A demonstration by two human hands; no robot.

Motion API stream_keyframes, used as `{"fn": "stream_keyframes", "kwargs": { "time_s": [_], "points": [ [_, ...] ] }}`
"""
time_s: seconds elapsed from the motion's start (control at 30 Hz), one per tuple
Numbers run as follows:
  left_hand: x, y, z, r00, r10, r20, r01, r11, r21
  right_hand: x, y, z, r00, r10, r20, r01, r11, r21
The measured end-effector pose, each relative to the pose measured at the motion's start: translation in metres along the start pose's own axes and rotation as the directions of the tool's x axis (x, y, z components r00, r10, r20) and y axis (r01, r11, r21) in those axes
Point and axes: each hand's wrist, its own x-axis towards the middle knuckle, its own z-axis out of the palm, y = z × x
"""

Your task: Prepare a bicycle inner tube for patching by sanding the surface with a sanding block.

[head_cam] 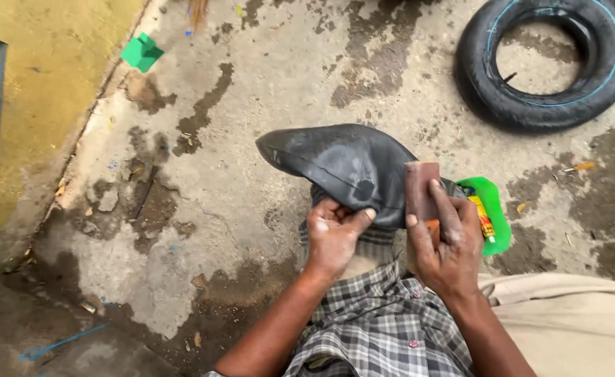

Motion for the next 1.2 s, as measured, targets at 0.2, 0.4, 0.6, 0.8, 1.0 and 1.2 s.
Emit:
{"fn": "stream_keyframes", "kwargs": {
  "time_s": [0.2,0.4,0.6,0.8,1.0,1.2],
  "points": [
    [-0.004,0.001,-0.007,0.997,-0.015,0.072,0.008,0.996,0.094,-0.015,-0.008,0.008,0.999,-0.003,0.037,0.003,1.000,0.008],
    [0.009,-0.035,-0.033,0.997,0.034,0.066,-0.051,0.960,0.274,0.003,-0.024,0.036,0.958,-0.268,0.104,0.272,0.962,-0.020],
    [0.010,-0.015,-0.003,0.991,0.063,0.120,-0.097,0.948,0.303,0.022,-0.012,0.017,0.995,-0.103,-0.018,0.101,0.993,-0.068],
    [0.006,-0.023,-0.010,0.995,0.048,0.085,-0.084,0.862,0.499,-0.012,-0.013,0.030,0.985,-0.137,0.100,0.145,0.986,-0.077],
    [0.010,-0.023,0.003,0.982,0.136,0.133,-0.178,0.904,0.389,0.024,-0.006,0.018,0.993,-0.117,0.034,0.121,0.972,-0.203],
    [0.014,-0.032,-0.006,0.979,0.114,0.167,-0.172,0.906,0.388,-0.017,-0.007,0.029,0.986,-0.150,0.069,0.158,0.977,-0.139]
  ]
}}
